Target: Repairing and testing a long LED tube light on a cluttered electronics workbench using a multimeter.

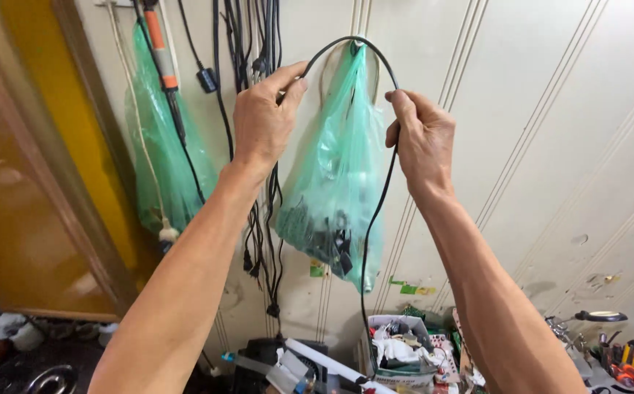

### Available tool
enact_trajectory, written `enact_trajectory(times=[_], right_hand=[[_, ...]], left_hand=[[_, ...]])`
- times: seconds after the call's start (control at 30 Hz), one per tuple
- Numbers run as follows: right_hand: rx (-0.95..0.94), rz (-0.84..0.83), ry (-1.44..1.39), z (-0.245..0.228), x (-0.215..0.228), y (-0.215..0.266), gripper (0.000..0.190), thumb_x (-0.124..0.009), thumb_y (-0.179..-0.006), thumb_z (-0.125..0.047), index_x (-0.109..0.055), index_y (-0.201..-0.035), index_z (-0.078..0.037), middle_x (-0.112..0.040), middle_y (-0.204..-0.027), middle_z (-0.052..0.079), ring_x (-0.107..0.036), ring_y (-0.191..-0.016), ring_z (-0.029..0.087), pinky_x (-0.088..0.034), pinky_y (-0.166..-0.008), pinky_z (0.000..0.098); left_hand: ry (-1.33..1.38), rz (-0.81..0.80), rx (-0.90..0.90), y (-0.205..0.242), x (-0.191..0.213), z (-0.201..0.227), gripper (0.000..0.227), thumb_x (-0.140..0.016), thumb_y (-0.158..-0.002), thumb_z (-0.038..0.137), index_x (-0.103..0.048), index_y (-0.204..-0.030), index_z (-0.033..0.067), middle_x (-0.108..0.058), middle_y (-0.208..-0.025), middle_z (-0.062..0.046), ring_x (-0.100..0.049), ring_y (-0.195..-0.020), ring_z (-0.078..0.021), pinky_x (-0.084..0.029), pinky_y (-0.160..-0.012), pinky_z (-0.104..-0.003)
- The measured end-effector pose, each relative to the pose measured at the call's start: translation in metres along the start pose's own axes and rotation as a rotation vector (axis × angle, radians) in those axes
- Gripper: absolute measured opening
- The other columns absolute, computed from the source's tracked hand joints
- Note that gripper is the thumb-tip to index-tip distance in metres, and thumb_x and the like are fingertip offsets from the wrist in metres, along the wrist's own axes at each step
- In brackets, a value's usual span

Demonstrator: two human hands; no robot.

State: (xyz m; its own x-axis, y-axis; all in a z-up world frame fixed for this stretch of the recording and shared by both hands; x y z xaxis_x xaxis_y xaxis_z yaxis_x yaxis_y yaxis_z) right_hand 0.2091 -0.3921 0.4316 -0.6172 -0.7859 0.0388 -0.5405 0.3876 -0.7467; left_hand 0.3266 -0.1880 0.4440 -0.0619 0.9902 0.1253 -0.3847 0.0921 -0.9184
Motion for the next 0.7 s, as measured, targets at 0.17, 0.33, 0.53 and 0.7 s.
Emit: enact_trajectory(times=[0.17, 0.33, 0.53, 0.7], right_hand=[[0.087, 0.097, 0.188, 0.02, 0.009, -0.071, 0.034, -0.059, -0.104, -0.026, -0.075, -0.112, 0.002, -0.058, -0.062, -0.001, -0.056, -0.054, 0.007, -0.042, -0.049, 0.0263], [-0.026, 0.14, 0.416, 0.073, 0.004, -0.088, 0.03, -0.06, -0.102, -0.026, -0.077, -0.107, -0.002, -0.066, -0.064, 0.007, -0.063, -0.054, 0.011, -0.047, -0.054, 0.0298], [0.101, 0.041, 0.665, 0.156, -0.017, -0.046, 0.023, -0.06, -0.101, -0.018, -0.076, -0.107, -0.003, -0.065, -0.076, 0.022, -0.064, -0.063, 0.028, -0.051, -0.062, 0.041], [-0.18, -0.174, 0.765, 0.175, -0.002, 0.033, 0.022, -0.055, -0.107, -0.012, -0.07, -0.113, 0.003, -0.066, -0.09, 0.03, -0.063, -0.076, 0.038, -0.055, -0.075, 0.0415]], left_hand=[[-0.178, 0.059, -0.169, -0.061, -0.035, -0.017, 0.025, -0.07, -0.096, 0.021, -0.077, -0.119, 0.016, -0.077, -0.103, -0.016, -0.074, -0.086, -0.0321, -0.056, -0.073, -0.039], [-0.354, -0.08, -0.153, -0.07, -0.083, -0.077, 0.022, -0.066, -0.1, 0.025, -0.078, -0.118, 0.0217, -0.074, -0.088, -0.016, -0.072, -0.075, -0.0327, -0.055, -0.064, -0.044], [-0.373, -0.047, -0.19, -0.01, -0.11, -0.111, 0.043, -0.057, -0.101, 0.005, -0.064, -0.141, 0.0188, -0.071, -0.085, -0.016, -0.071, -0.069, -0.0325, -0.058, -0.063, -0.043], [-0.337, -0.221, -0.102, 0.072, -0.098, -0.117, 0.053, -0.047, -0.104, -0.008, -0.055, -0.153, 0.0108, -0.071, -0.106, -0.017, -0.072, -0.086, -0.0321, -0.061, -0.075, -0.042]])
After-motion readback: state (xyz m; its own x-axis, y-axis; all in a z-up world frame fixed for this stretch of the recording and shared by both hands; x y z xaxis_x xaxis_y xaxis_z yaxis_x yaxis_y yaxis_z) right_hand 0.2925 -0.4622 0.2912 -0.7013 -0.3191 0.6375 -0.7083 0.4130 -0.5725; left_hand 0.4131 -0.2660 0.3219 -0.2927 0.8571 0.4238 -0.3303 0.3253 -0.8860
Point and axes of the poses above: each hand's wrist, its own y-axis away from the middle knuckle, its own x-axis out of the back of the hand, z = x × y, the point moved 6 cm from there along -y, towards the middle knuckle
